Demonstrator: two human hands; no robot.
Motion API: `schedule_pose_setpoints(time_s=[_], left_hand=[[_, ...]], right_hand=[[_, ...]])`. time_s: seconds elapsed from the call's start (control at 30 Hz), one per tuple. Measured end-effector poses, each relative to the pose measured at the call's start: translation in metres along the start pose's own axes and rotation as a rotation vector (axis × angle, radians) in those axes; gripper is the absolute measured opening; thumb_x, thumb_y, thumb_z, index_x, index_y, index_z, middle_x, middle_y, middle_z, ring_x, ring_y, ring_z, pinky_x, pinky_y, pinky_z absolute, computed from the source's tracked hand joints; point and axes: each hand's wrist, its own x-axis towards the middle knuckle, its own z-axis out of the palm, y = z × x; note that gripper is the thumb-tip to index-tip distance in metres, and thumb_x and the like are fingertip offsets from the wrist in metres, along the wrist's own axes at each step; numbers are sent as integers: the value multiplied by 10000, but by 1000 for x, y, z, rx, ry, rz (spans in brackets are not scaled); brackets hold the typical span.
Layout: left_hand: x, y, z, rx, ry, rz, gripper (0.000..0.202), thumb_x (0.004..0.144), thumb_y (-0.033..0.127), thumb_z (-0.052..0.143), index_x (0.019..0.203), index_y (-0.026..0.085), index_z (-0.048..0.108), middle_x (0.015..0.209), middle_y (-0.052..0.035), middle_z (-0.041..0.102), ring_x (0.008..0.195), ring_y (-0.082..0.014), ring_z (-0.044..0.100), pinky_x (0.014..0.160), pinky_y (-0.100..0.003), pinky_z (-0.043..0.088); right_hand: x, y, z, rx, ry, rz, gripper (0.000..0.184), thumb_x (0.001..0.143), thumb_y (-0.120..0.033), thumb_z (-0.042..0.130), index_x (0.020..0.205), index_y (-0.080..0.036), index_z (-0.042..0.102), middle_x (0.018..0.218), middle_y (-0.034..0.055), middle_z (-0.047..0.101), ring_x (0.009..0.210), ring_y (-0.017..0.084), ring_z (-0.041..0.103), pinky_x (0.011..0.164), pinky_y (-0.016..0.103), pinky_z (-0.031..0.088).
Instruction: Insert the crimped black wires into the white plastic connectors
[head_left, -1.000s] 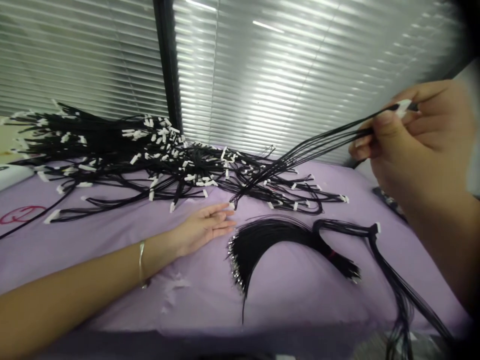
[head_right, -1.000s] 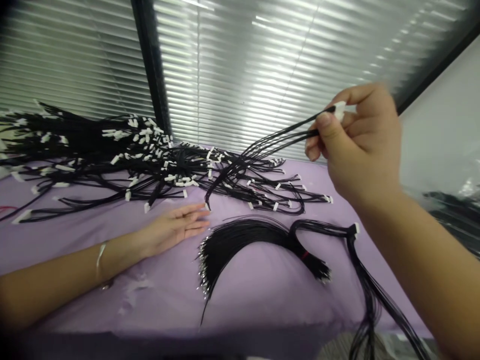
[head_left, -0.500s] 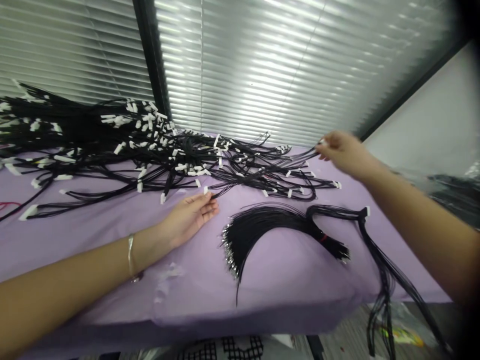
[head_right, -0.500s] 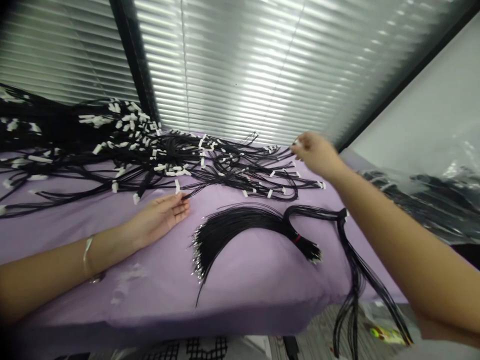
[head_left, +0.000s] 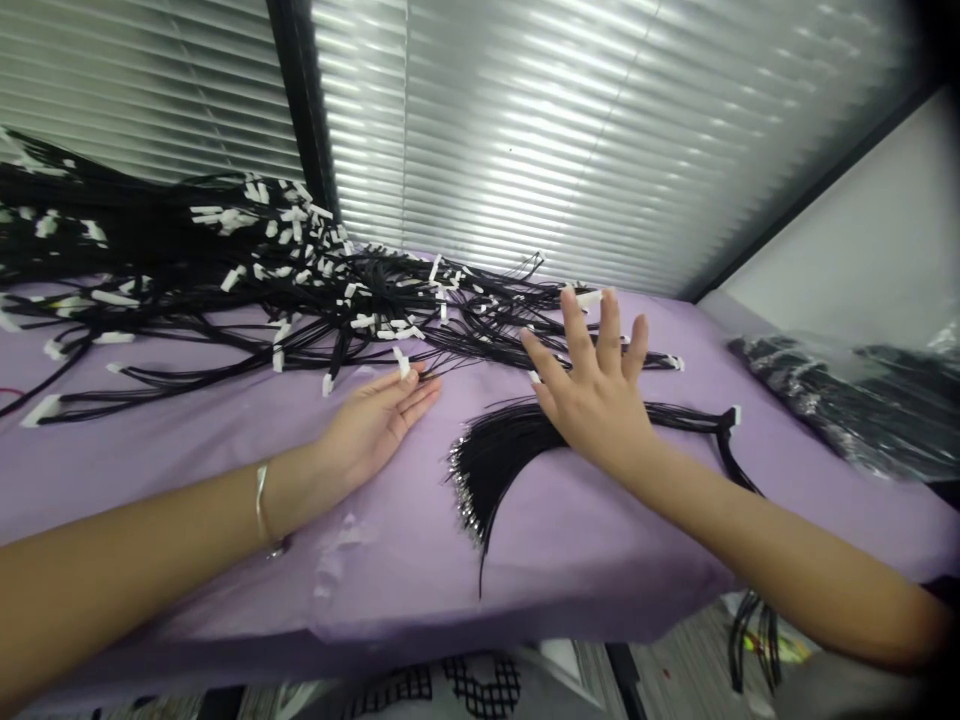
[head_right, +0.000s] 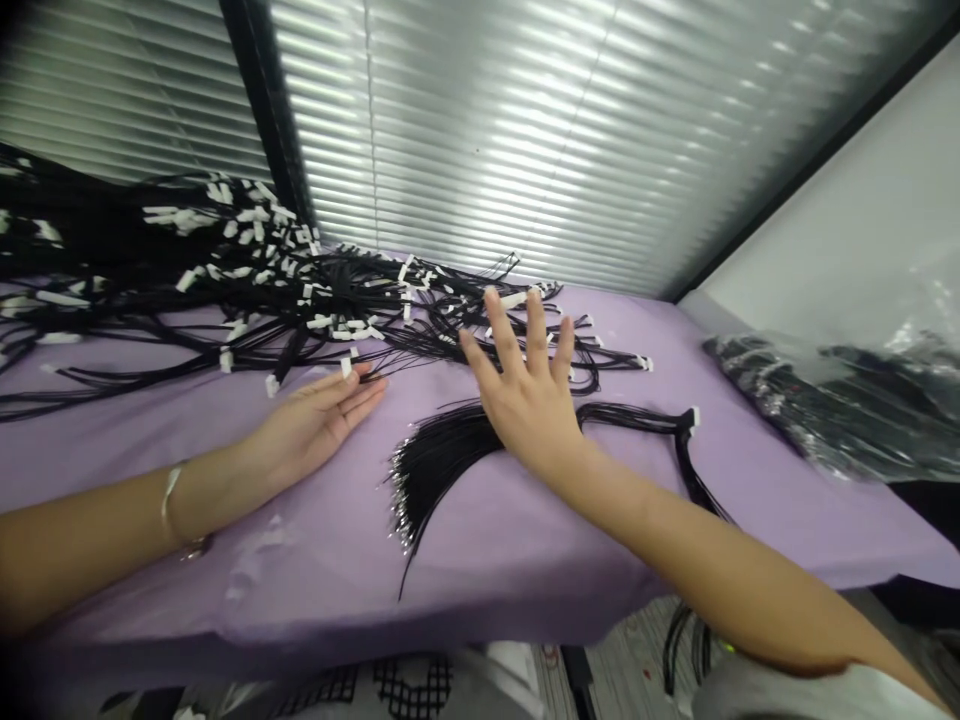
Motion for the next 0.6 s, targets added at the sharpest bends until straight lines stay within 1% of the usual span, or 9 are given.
schedule_pose_setpoints(time_s=[0.07,0.13,0.2,0.23,0.27,0.3,0.4,0.5,0.6], left_hand=[[-1,-1,0,8,1,2,142,830,40,565,786,102,686,982,-66,663,963,-207,654,966,-345,496],[-1,-2,0,13,-3,-5,130,827,44,574,783,96,685,979,-71,662,950,-207,659,968,-349,493],[0,-3,0,29,-9,-19,145,830,41,564,756,88,679,959,-78,664,942,-214,661,958,-349,496],[1,-3,0,41,-14,-28,159,838,42,551,745,83,673,942,-86,667,940,-220,661,948,-348,500],[1,-3,0,53,-21,-35,170,848,52,538,741,78,667,924,-100,670,941,-227,661,936,-349,505],[2,-3,1,64,-28,-41,176,859,69,530,738,73,659,910,-114,672,943,-235,660,923,-351,509],[2,-2,2,80,-32,-39,179,877,116,525,740,78,634,920,-129,672,921,-228,666,902,-360,517],[0,0,3,96,-20,-23,160,875,107,525,749,104,623,930,-85,671,846,-165,672,908,-342,511],[-3,0,3,118,-23,-9,152,870,99,527,760,111,632,884,-66,673,775,-131,667,899,-330,510]], right_hand=[[0,-3,-4,-17,-171,58,614,812,-279,560,1393,-203,380,1551,118,91,1342,508,139,981,709,207],[2,-7,-6,49,-373,120,572,825,-273,537,1365,-129,415,1532,188,121,1222,525,358,858,658,376],[8,-12,-3,167,-526,127,437,860,-233,470,1267,-79,504,1415,266,350,1047,447,541,756,546,457],[13,-14,0,228,-571,108,366,871,-211,442,1191,-74,557,1301,266,479,981,397,583,748,498,463],[18,-15,5,282,-601,78,305,875,-195,429,1098,-81,604,1164,239,577,940,352,604,761,459,459],[23,-14,10,333,-624,45,262,871,-193,442,1028,-101,630,1076,201,621,936,313,607,781,410,454],[37,-5,29,510,-676,-25,194,821,-226,547,981,-162,638,1013,109,647,891,204,603,759,277,431],[42,9,39,679,-714,-66,221,771,-261,601,976,-182,619,894,49,657,749,147,584,643,229,415],[40,16,43,798,-720,-84,159,761,-273,590,877,-170,621,814,34,640,687,132,557,594,224,400]])
